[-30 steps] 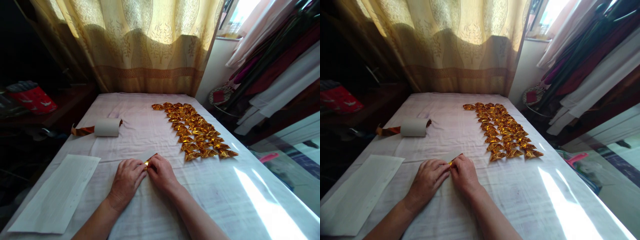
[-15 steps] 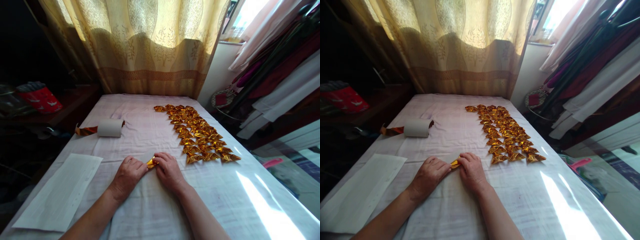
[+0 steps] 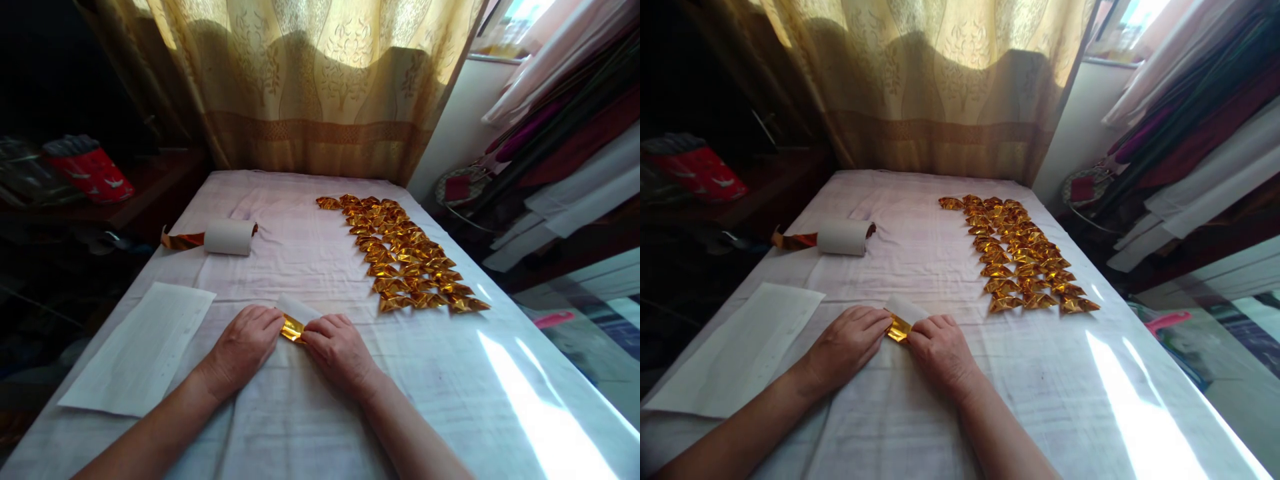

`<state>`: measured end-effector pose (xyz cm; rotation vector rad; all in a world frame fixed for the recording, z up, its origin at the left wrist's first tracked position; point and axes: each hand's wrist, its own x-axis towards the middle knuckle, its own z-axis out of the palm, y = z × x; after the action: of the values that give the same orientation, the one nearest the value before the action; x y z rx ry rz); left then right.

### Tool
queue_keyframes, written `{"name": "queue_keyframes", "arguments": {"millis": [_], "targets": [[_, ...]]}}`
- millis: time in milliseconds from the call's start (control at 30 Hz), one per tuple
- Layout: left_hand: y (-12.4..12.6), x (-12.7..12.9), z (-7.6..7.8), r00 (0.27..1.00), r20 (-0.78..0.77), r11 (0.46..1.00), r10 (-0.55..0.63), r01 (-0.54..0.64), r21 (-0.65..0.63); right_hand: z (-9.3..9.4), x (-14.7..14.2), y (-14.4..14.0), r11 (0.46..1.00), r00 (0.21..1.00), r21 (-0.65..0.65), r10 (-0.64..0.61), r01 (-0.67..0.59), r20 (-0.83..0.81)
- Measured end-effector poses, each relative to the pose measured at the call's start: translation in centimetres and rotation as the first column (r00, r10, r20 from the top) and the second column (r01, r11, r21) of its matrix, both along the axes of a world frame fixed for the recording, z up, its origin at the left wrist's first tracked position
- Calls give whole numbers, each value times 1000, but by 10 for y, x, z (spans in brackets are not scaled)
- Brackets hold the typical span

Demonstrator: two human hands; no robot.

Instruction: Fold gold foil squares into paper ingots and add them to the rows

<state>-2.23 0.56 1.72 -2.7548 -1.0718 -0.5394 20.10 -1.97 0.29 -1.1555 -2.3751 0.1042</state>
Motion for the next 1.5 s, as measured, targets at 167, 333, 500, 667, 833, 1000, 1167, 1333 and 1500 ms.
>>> {"name": "queue_keyframes", "arguments": {"millis": [167, 333, 500, 667, 833, 1000, 1167, 1333, 1500], "targets": [[-22, 10, -4, 996, 24, 991, 90, -87, -104, -3, 8, -3, 996, 998, -78, 27, -31, -62], [-34, 14, -15, 991, -31, 986, 131, -133, -103, -5, 17, -5, 994, 989, -102, 8, -23, -145], [-38, 11, -20, 991, -60, 986, 118, -124, -112, -7, 18, -4, 989, 985, -147, -52, 27, -168], [-38, 11, -20, 988, -87, 982, 124, -135, -134, -10, 11, -1, 971, 972, -219, -144, 101, -187], [-41, 12, -17, 984, -123, 982, 129, -144, -123, -11, 3, 1, 946, 949, -237, -264, 220, -172], [-43, 12, -18, 987, -97, 985, 130, -140, -101, -11, -1, 0, 933, 937, -220, -320, 286, -139], [-44, 12, -22, 989, -64, 987, 130, -135, -85, -11, -4, -1, 924, 928, -186, -357, 334, -109], [-43, 13, -20, 987, -100, 984, 129, -140, -113, -10, -6, -1, 915, 922, -194, -377, 355, -90], [-40, 12, -16, 985, -127, 981, 115, -133, -138, -8, -9, -2, 904, 910, -222, -397, 366, -116]]}}
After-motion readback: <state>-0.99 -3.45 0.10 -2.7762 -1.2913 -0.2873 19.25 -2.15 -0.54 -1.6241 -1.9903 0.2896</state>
